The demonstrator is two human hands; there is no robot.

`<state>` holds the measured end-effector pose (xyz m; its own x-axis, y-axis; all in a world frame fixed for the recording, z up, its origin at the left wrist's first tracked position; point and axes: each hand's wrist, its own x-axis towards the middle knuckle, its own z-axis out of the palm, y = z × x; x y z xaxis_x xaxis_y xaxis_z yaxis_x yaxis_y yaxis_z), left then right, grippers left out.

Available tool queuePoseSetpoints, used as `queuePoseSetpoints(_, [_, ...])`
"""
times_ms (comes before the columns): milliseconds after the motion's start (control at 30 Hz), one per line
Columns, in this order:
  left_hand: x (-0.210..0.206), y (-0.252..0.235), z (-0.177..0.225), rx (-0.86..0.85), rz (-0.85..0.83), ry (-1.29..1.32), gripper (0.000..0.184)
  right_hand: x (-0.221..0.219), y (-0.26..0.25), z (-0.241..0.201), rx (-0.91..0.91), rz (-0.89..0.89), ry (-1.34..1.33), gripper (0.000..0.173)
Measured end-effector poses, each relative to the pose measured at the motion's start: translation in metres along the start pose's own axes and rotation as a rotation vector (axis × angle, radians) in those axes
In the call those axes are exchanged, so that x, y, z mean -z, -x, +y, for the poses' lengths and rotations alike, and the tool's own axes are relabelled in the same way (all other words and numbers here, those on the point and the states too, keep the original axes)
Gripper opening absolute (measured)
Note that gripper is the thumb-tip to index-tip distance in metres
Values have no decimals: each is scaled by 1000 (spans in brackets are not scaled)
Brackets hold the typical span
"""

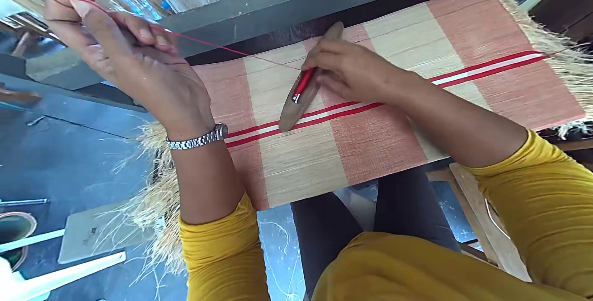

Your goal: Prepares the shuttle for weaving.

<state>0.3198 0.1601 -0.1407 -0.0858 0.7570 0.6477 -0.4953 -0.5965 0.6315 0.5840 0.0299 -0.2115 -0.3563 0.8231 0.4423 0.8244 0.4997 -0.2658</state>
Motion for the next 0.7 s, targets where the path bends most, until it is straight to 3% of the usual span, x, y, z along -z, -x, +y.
queuePoseSetpoints(100, [9,-8,9,-50,18,-22,15,-14,1,-22,-18,-129,12,55])
queuePoseSetpoints(167, [19,-10,26,-107,53,-103,14,-19,3,-28,-40,-180,33,62])
queuePoseSetpoints(333, [86,14,81,-221,95,-346,13,-3,12,-40,-58,-220,99,52])
queuePoseSetpoints(467, [164,80,149,-83,144,-664,16,18,25,-54,-208,-338,140,34])
queuePoseSetpoints(600, [205,140,227,-38,414,-905,17,28,26,-54,-336,-364,135,39])
queuePoseSetpoints(667, [298,182,271,60,492,-1067,14,30,25,-49,-383,-353,91,50])
queuePoseSetpoints(700, [378,201,297,58,466,-1118,14,31,24,-46,-408,-345,61,54])
